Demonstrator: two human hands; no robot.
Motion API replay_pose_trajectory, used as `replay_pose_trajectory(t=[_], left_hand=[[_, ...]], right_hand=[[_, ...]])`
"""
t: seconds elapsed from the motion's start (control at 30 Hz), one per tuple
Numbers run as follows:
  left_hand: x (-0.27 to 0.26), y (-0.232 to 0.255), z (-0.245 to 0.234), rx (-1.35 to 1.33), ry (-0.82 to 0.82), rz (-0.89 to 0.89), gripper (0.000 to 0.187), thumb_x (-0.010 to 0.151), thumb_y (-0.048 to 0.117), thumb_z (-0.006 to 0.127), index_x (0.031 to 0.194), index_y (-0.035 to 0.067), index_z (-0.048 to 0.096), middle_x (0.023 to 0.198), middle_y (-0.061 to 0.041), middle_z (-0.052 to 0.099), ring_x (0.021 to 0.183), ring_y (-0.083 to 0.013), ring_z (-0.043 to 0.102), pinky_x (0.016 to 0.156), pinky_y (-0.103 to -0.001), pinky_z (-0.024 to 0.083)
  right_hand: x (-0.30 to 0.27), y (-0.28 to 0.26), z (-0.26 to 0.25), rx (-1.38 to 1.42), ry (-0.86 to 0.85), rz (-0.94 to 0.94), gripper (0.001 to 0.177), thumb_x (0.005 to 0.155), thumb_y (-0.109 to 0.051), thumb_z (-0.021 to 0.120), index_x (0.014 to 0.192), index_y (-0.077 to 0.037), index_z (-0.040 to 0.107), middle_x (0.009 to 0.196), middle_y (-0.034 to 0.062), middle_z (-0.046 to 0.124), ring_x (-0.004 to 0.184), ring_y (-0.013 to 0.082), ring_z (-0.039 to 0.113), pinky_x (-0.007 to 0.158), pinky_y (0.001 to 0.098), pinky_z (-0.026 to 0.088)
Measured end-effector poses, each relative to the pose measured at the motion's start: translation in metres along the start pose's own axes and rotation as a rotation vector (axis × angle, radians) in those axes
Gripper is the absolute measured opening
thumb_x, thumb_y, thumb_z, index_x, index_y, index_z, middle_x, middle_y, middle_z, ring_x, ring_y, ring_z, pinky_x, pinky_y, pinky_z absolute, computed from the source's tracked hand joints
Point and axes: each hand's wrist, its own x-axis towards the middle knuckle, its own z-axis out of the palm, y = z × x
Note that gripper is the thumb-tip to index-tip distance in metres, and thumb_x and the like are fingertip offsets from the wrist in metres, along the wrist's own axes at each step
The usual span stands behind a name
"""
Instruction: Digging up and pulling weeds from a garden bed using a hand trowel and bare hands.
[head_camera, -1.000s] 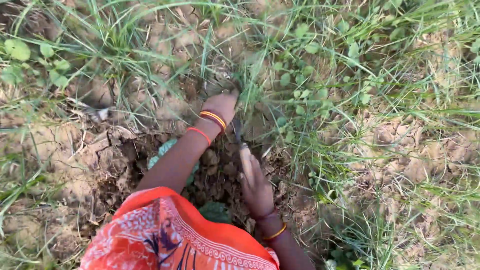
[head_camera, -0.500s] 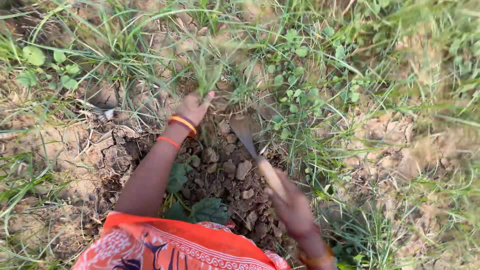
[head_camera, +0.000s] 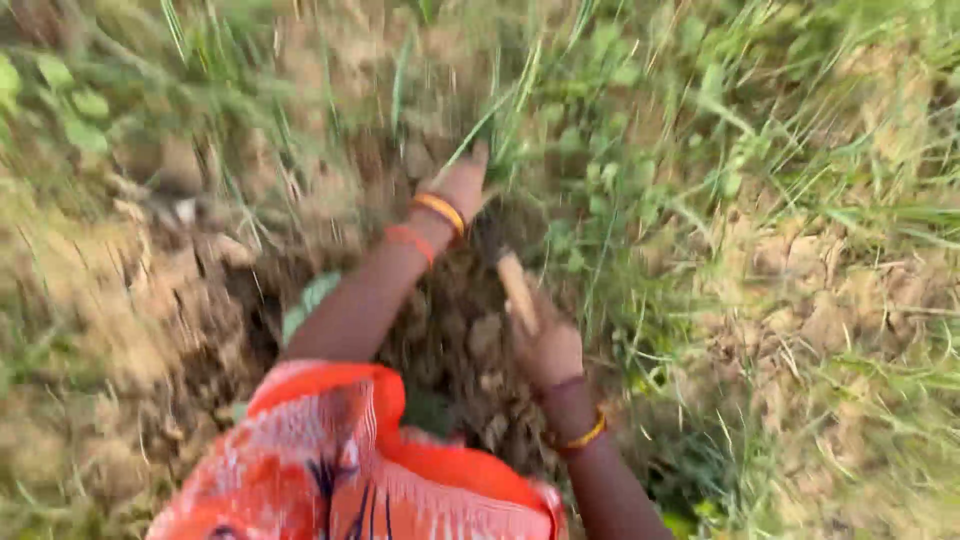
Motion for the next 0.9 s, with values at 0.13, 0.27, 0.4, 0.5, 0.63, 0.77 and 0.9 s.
replay_pose_trajectory(t=[0.13, 0.27, 0.4, 0.5, 0.63, 0.77, 0.9], left_hand=[[0.012, 0.009, -0.005, 0.094, -0.064, -0.08, 0.042, 0.106, 0.026, 0.046, 0.145, 0.013, 0.047, 0.1, -0.024, 0.072, 0.087, -0.0461, 0.071, 0.071, -0.058, 0.058], [0.01, 0.008, -0.007, 0.216, -0.008, 0.088, 0.027, 0.098, 0.026, 0.054, 0.11, 0.007, 0.069, 0.1, -0.02, 0.074, 0.09, -0.0405, 0.073, 0.076, -0.052, 0.059], [0.0, -0.006, -0.008, 0.222, 0.062, 0.175, 0.023, 0.096, 0.021, 0.055, 0.111, 0.008, 0.068, 0.096, -0.019, 0.074, 0.089, -0.0404, 0.072, 0.076, -0.054, 0.058], [0.006, -0.022, 0.0, 0.216, 0.155, 0.292, 0.032, 0.085, 0.019, 0.057, 0.114, 0.006, 0.065, 0.096, -0.021, 0.073, 0.088, -0.0403, 0.072, 0.076, -0.052, 0.059], [-0.044, -0.006, -0.011, 0.161, 0.035, 0.238, 0.049, 0.096, 0.039, 0.054, 0.126, 0.0, 0.056, 0.092, -0.023, 0.071, 0.081, -0.0443, 0.07, 0.072, -0.055, 0.056], [-0.07, -0.021, -0.057, -0.062, -0.062, -0.016, 0.049, 0.104, 0.051, 0.047, 0.117, 0.009, 0.069, 0.09, -0.022, 0.072, 0.088, -0.0408, 0.071, 0.083, -0.052, 0.055], [-0.047, -0.078, -0.058, -0.017, 0.052, -0.067, 0.045, 0.104, 0.048, 0.047, 0.127, 0.014, 0.066, 0.104, -0.02, 0.071, 0.094, -0.0419, 0.069, 0.084, -0.054, 0.054]], right_hand=[[-0.013, 0.021, 0.017, 0.106, 0.203, -0.242, 0.054, 0.098, -0.04, 0.063, 0.142, -0.009, 0.056, 0.112, 0.0227, 0.076, 0.075, 0.0374, 0.076, 0.061, 0.0444, 0.061], [-0.017, 0.039, 0.043, 0.027, 0.145, -0.151, 0.063, 0.097, -0.043, 0.063, 0.147, -0.008, 0.047, 0.107, 0.0268, 0.073, 0.076, 0.042, 0.074, 0.058, 0.0474, 0.06], [-0.024, 0.035, 0.039, 0.073, 0.155, -0.203, 0.065, 0.099, -0.042, 0.063, 0.15, -0.008, 0.043, 0.103, 0.0305, 0.071, 0.081, 0.0473, 0.071, 0.062, 0.0507, 0.058], [-0.027, 0.036, 0.036, 0.127, 0.011, -0.117, 0.07, 0.097, -0.043, 0.064, 0.152, -0.007, 0.038, 0.097, 0.0291, 0.072, 0.079, 0.0471, 0.072, 0.065, 0.0534, 0.057], [-0.05, 0.02, 0.014, 0.175, -0.08, -0.012, 0.066, 0.096, -0.042, 0.063, 0.15, -0.013, 0.041, 0.095, 0.0264, 0.074, 0.079, 0.0444, 0.074, 0.068, 0.0514, 0.059], [-0.074, 0.026, -0.007, 0.214, -0.174, 0.016, 0.065, 0.094, -0.037, 0.067, 0.149, -0.011, 0.042, 0.097, 0.0265, 0.073, 0.082, 0.0426, 0.074, 0.07, 0.0516, 0.06], [-0.095, 0.007, -0.089, 0.352, -0.272, 0.216, 0.059, 0.091, -0.032, 0.07, 0.145, -0.016, 0.053, 0.089, 0.0157, 0.078, 0.063, 0.0256, 0.072, 0.058, 0.0407, 0.058]])
